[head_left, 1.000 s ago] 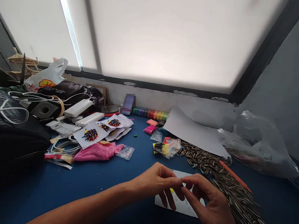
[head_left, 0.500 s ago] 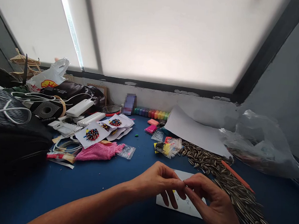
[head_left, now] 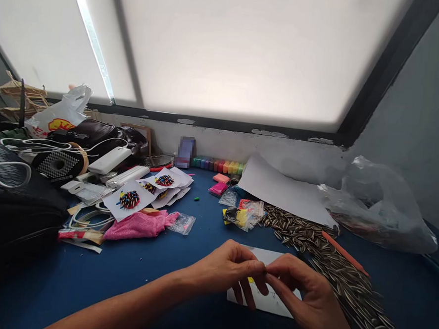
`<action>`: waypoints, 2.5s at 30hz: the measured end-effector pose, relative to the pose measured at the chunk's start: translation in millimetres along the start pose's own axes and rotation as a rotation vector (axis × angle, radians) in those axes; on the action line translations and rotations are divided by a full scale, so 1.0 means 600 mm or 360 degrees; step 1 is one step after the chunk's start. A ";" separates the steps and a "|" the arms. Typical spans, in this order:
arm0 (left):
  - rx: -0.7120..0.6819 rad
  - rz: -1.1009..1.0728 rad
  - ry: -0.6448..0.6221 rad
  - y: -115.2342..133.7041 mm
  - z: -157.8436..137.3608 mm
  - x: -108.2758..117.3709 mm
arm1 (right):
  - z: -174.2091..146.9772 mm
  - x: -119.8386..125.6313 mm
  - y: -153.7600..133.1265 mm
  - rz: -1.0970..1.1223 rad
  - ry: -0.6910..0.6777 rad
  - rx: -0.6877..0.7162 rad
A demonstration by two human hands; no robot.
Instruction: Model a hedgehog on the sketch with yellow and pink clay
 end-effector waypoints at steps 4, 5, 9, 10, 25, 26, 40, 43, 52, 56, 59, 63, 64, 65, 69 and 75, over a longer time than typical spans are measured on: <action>0.0002 0.0007 -0.0004 0.001 -0.001 -0.002 | -0.001 0.001 0.000 -0.0013 0.0038 -0.0003; -0.0004 -0.0001 0.0013 0.001 -0.001 -0.001 | -0.001 0.001 -0.001 -0.0018 0.0050 0.0005; -0.0019 0.0021 0.0102 -0.001 0.002 0.005 | -0.003 0.002 -0.010 -0.0059 0.0079 0.0045; -0.0024 0.0035 0.0133 -0.001 0.003 0.007 | -0.003 0.002 -0.011 -0.0068 0.0088 0.0056; -0.0145 0.0226 0.0317 0.025 -0.007 0.007 | -0.003 0.001 -0.018 -0.0293 0.0084 0.0244; -0.0141 0.0267 0.0330 0.025 -0.009 0.006 | -0.003 -0.001 -0.019 -0.0319 0.0084 0.0232; -0.0157 0.0053 0.0318 0.030 0.000 0.031 | 0.004 0.007 0.016 0.0465 -0.0125 -0.0413; -0.0179 -0.0175 0.0251 0.029 0.003 0.035 | 0.004 0.013 0.021 0.0629 -0.0083 -0.0436; -0.0135 -0.0602 0.0125 0.012 0.013 0.039 | 0.010 0.003 0.012 0.0570 -0.0171 -0.0502; -0.0153 -0.0603 0.0103 0.013 0.012 0.052 | 0.009 -0.004 0.021 0.0462 -0.0227 -0.0668; -0.0144 -0.0564 0.0090 0.013 0.011 0.060 | 0.008 -0.008 0.024 0.0435 -0.0242 -0.0685; -0.0113 -0.0490 0.0177 0.014 0.013 0.070 | 0.006 -0.015 0.029 0.0426 -0.0265 -0.0706; -0.0104 -0.0461 0.0205 0.013 0.013 0.072 | 0.006 -0.017 0.031 0.0425 -0.0274 -0.0722; -0.0097 -0.0432 0.0225 0.013 0.014 0.074 | 0.006 -0.020 0.032 0.0425 -0.0283 -0.0741; -0.0114 -0.0372 0.0244 0.010 0.014 0.076 | 0.006 -0.025 0.036 0.0435 -0.0312 -0.0787; -0.0102 -0.0406 0.0249 0.002 0.015 0.075 | 0.003 -0.024 0.037 0.0397 -0.0337 -0.0808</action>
Point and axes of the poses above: each hand's wrist, its own z-axis towards the middle knuckle, its own x-axis out of the back of the hand, y = z × x, the point moved 5 cm from there along z, towards the middle knuckle, and after that the axes turned 12 degrees about -z, right-handed, at the moved point
